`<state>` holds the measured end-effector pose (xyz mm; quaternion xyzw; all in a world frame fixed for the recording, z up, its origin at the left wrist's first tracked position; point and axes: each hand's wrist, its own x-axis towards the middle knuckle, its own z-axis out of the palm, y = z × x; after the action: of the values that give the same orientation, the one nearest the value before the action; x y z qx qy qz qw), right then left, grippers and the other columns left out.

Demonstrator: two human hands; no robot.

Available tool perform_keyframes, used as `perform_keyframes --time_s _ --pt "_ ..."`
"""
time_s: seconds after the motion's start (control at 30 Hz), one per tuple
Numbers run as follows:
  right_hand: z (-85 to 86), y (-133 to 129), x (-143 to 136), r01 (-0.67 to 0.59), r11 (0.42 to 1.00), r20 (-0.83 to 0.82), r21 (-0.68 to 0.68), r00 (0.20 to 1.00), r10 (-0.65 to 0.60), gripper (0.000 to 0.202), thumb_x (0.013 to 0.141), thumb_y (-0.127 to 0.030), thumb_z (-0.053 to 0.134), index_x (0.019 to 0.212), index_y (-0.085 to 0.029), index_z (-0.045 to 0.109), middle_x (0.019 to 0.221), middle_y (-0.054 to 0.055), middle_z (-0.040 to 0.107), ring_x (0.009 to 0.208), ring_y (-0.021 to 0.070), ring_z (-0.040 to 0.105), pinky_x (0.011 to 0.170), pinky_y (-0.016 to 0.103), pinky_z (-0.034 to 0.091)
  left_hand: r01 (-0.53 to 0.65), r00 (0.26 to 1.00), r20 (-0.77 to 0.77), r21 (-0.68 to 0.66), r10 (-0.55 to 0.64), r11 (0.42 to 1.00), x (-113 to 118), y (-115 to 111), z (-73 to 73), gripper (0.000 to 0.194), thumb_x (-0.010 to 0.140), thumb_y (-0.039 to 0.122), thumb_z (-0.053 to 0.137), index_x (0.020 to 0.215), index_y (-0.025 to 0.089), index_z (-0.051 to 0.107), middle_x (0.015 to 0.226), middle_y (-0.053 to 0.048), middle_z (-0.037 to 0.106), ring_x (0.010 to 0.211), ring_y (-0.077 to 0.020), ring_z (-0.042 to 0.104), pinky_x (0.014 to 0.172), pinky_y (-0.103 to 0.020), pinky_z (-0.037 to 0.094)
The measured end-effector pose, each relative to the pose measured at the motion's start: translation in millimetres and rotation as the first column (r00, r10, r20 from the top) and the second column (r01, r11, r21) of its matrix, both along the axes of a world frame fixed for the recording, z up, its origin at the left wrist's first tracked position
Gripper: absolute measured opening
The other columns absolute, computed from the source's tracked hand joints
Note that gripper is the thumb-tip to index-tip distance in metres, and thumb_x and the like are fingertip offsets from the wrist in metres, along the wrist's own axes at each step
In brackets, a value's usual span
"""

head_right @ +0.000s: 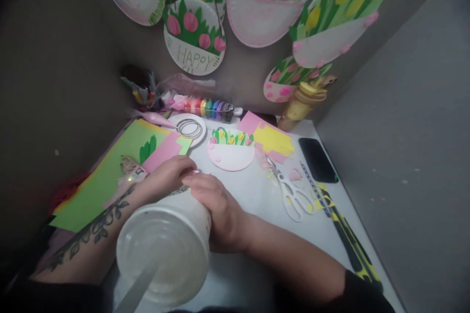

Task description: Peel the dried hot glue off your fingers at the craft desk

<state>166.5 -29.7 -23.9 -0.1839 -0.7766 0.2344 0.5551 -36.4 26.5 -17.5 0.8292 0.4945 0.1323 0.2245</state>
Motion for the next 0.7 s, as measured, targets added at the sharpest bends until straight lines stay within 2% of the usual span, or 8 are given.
perform_keyframes --time_s 0.07,0.3,0.5,0.7 --pt "1.0 4.2 -0.5 -0.012 0.997 -0.064 0.076 0.998 0.017 0.059 0.084 -0.033 0.066 0.136 -0.024 0.04 0.132 0.013 0.058 0.12 0.0286 0.058 0.101 0.053 0.051 0.0 1.0 -0.004 -0.002 0.0 1.0 0.0 0.8 -0.7 0.017 0.087 0.026 0.049 0.086 0.023 0.066 0.086 -0.004 0.065 0.084 -0.0193 0.058 0.076 -0.03 0.044" --pt "1.1 6.5 -2.6 0.035 0.999 -0.073 -0.026 0.997 -0.037 0.057 0.081 -0.04 0.07 0.13 -0.027 0.043 0.126 0.009 0.062 0.117 0.026 0.061 0.102 0.053 0.049 -0.001 1.0 -0.019 -0.014 0.001 1.0 -0.4 1.3 -0.4 0.018 0.087 0.026 0.049 0.086 0.023 0.066 0.084 -0.005 0.065 0.083 -0.02 0.059 0.074 -0.03 0.045" --pt "7.5 2.9 -0.1 -0.009 1.0 -0.07 0.01 0.997 0.01 0.052 0.086 -0.034 0.064 0.132 -0.026 0.041 0.13 0.01 0.059 0.122 0.0263 0.057 0.108 0.056 0.043 -0.014 1.0 -0.013 -0.024 0.013 1.0 0.2 -0.8 3.3 0.018 0.087 0.023 0.049 0.086 0.023 0.067 0.086 -0.006 0.067 0.084 -0.0205 0.06 0.076 -0.031 0.046" --pt "19.9 -6.1 2.1 0.02 1.0 -0.089 -0.008 0.996 -0.021 0.046 0.089 -0.031 0.058 0.131 -0.029 0.038 0.131 0.009 0.058 0.123 0.0256 0.056 0.108 0.057 0.042 -0.004 1.0 -0.008 -0.036 0.003 0.999 1.2 -0.6 2.2 0.018 0.083 0.019 0.051 0.083 0.023 0.068 0.082 -0.004 0.066 0.08 -0.0188 0.058 0.075 -0.031 0.045"
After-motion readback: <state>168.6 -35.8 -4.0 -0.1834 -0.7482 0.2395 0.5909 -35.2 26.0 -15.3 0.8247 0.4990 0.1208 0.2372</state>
